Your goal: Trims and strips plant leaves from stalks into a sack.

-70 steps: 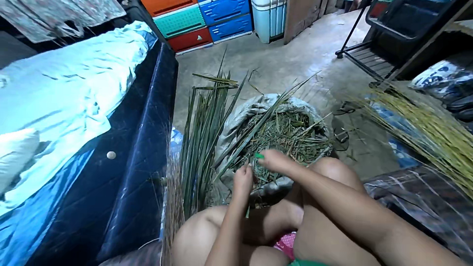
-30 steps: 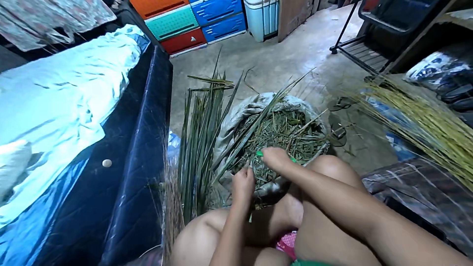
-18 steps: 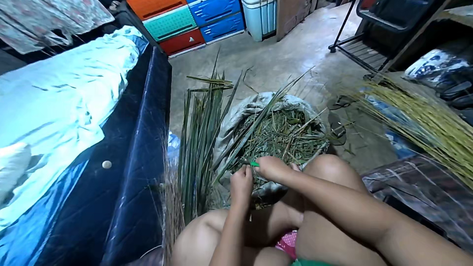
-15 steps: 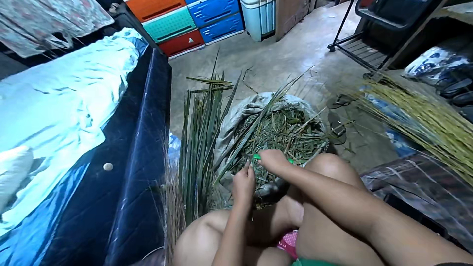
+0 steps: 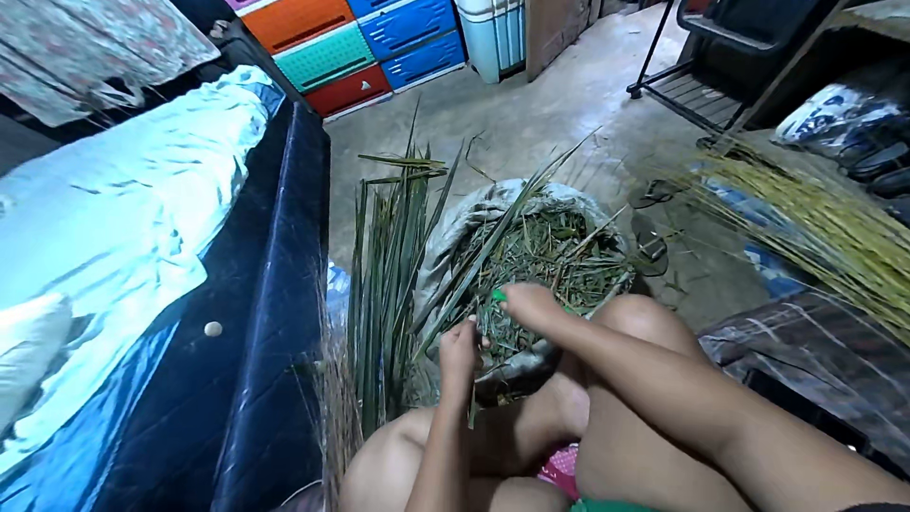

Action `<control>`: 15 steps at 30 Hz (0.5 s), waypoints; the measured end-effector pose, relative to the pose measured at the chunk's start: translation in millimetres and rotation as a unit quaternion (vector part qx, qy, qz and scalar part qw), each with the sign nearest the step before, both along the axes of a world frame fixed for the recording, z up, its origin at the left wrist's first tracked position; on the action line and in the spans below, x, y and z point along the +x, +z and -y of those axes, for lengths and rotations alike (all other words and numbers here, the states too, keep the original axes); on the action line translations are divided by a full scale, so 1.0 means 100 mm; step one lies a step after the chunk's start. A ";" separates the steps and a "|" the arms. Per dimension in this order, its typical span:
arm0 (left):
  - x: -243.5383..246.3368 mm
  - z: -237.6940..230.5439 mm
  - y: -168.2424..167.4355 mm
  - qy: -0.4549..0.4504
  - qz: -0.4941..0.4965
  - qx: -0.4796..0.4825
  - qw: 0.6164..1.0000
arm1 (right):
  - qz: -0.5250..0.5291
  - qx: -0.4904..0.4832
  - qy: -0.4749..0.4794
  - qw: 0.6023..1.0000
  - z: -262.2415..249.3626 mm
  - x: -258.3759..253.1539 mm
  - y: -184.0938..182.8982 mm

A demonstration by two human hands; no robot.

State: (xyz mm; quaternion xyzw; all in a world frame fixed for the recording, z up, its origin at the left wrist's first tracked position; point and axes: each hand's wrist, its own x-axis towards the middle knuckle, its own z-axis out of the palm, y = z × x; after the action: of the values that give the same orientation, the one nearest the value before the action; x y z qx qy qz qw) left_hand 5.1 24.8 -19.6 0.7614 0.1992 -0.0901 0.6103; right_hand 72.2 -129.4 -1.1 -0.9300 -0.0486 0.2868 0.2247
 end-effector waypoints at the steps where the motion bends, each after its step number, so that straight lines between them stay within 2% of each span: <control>1: -0.01 0.00 0.01 -0.002 -0.002 -0.012 1.000 | 0.002 -0.013 -0.033 0.999 0.07 0.12 -0.01; 4: -0.03 0.00 0.03 0.000 -0.001 -0.020 1.000 | 0.006 -0.012 -0.083 0.996 0.20 0.34 0.01; 8: 0.01 -0.01 0.01 -0.002 0.008 0.011 1.000 | 0.003 0.032 0.025 0.999 0.02 0.00 0.09; 10: 0.01 0.00 -0.01 -0.019 0.023 0.056 0.998 | -0.001 0.022 0.053 0.998 -0.03 -0.09 0.09; 13: -0.04 0.06 0.03 -0.068 0.035 0.149 0.986 | 0.012 -0.017 -0.035 0.999 0.13 0.15 0.06; 15: -0.09 0.13 0.06 -0.085 0.049 0.181 0.979 | 0.015 -0.001 -0.113 0.993 0.30 0.37 0.02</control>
State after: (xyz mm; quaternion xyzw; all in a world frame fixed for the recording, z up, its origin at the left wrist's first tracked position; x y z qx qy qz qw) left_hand -3.5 12.1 -13.2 0.8767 0.1162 -0.0665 0.4621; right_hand 108.9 -159.1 0.7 -0.9338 0.0537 0.2460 0.2542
